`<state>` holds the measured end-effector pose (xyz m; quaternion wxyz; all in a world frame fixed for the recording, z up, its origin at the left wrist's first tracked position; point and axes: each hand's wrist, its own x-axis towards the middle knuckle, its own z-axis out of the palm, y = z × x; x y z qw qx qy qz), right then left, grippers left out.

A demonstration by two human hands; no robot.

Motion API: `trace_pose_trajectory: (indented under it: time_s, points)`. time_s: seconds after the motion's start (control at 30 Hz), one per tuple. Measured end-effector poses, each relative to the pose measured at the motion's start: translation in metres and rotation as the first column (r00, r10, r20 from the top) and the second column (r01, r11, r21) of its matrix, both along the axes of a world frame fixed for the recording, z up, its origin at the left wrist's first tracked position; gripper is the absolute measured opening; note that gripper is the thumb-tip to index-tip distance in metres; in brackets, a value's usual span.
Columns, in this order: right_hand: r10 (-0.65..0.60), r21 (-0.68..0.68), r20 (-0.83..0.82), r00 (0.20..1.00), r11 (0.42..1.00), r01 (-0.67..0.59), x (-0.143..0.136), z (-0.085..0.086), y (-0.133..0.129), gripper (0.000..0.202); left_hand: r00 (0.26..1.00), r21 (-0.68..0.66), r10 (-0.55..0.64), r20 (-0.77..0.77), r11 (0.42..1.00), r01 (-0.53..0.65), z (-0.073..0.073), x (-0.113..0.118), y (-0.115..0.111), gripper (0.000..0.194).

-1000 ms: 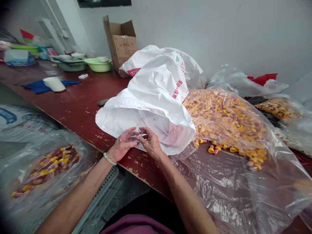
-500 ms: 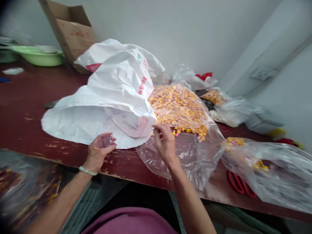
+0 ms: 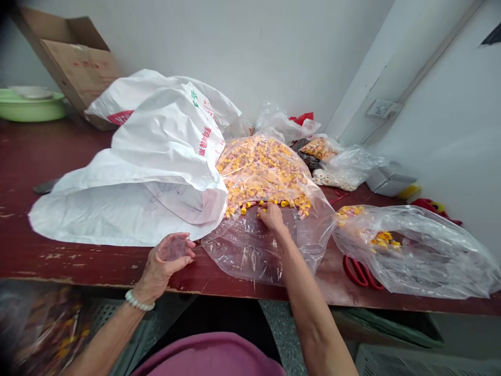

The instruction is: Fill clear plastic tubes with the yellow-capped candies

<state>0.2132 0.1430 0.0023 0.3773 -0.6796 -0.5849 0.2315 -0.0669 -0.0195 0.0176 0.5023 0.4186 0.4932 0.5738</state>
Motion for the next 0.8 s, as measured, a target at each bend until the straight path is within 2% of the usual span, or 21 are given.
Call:
trace_pose_trajectory:
  time_s: [0.13, 0.23, 0.33, 0.4, 0.43, 0.5, 0.57, 0.63, 0.67, 0.73, 0.8]
  points:
    - [-0.008, -0.002, -0.21, 0.978, 1.0, 0.008, 0.013, -0.001, -0.01, 0.03, 0.995, 0.001, -0.047, -0.089, 0.999, 0.048, -0.006, 0.002, 0.001, 0.045]
    - [-0.058, 0.077, -0.333, 0.941, 0.993, 0.088, 0.002, 0.002, -0.031, 0.041, 0.982, 0.005, -0.109, -0.157, 0.994, 0.111, -0.011, 0.013, 0.002, 0.042]
    - [0.02, 0.153, -0.472, 0.881, 0.986, 0.06, -0.036, 0.014, -0.066, 0.041, 0.962, 0.022, -0.17, -0.213, 0.984, 0.179, -0.015, 0.026, 0.002, 0.041]
    - [0.205, 0.224, -0.629, 0.75, 0.971, -0.077, -0.071, 0.026, -0.092, 0.033, 0.949, 0.036, -0.189, -0.253, 0.978, 0.205, -0.014, 0.034, 0.0, 0.039]
    - [0.26, 0.24, -0.683, 0.683, 0.963, -0.126, -0.087, 0.031, -0.105, 0.029, 0.943, 0.047, -0.197, -0.267, 0.975, 0.217, -0.013, 0.037, -0.001, 0.039]
    - [0.306, 0.247, -0.752, 0.584, 0.952, -0.181, -0.114, 0.04, -0.125, 0.026, 0.942, 0.062, -0.215, -0.258, 0.969, 0.238, -0.009, 0.042, -0.005, 0.038]
    - [0.308, 0.228, -0.781, 0.543, 0.95, -0.212, -0.128, 0.043, -0.137, 0.026, 0.951, 0.066, -0.23, -0.204, 0.966, 0.248, -0.005, 0.046, -0.008, 0.039]
    - [0.317, 0.207, -0.772, 0.551, 0.945, -0.254, -0.13, 0.041, -0.145, 0.026, 0.965, 0.064, -0.23, -0.129, 0.969, 0.24, -0.001, 0.047, -0.011, 0.042]
    - [0.332, 0.206, -0.743, 0.581, 0.94, -0.273, -0.127, 0.038, -0.148, 0.024, 0.971, 0.055, -0.225, -0.086, 0.972, 0.23, 0.0, 0.046, -0.012, 0.042]
    - [0.389, 0.246, -0.613, 0.687, 0.921, -0.302, -0.119, 0.033, -0.154, 0.02, 0.979, 0.015, -0.203, 0.006, 0.979, 0.203, 0.003, 0.044, -0.013, 0.044]
    - [0.46, 0.342, -0.41, 0.787, 0.878, -0.335, -0.111, 0.029, -0.16, 0.018, 0.977, -0.032, -0.195, 0.081, 0.98, 0.198, 0.005, 0.042, -0.014, 0.046]
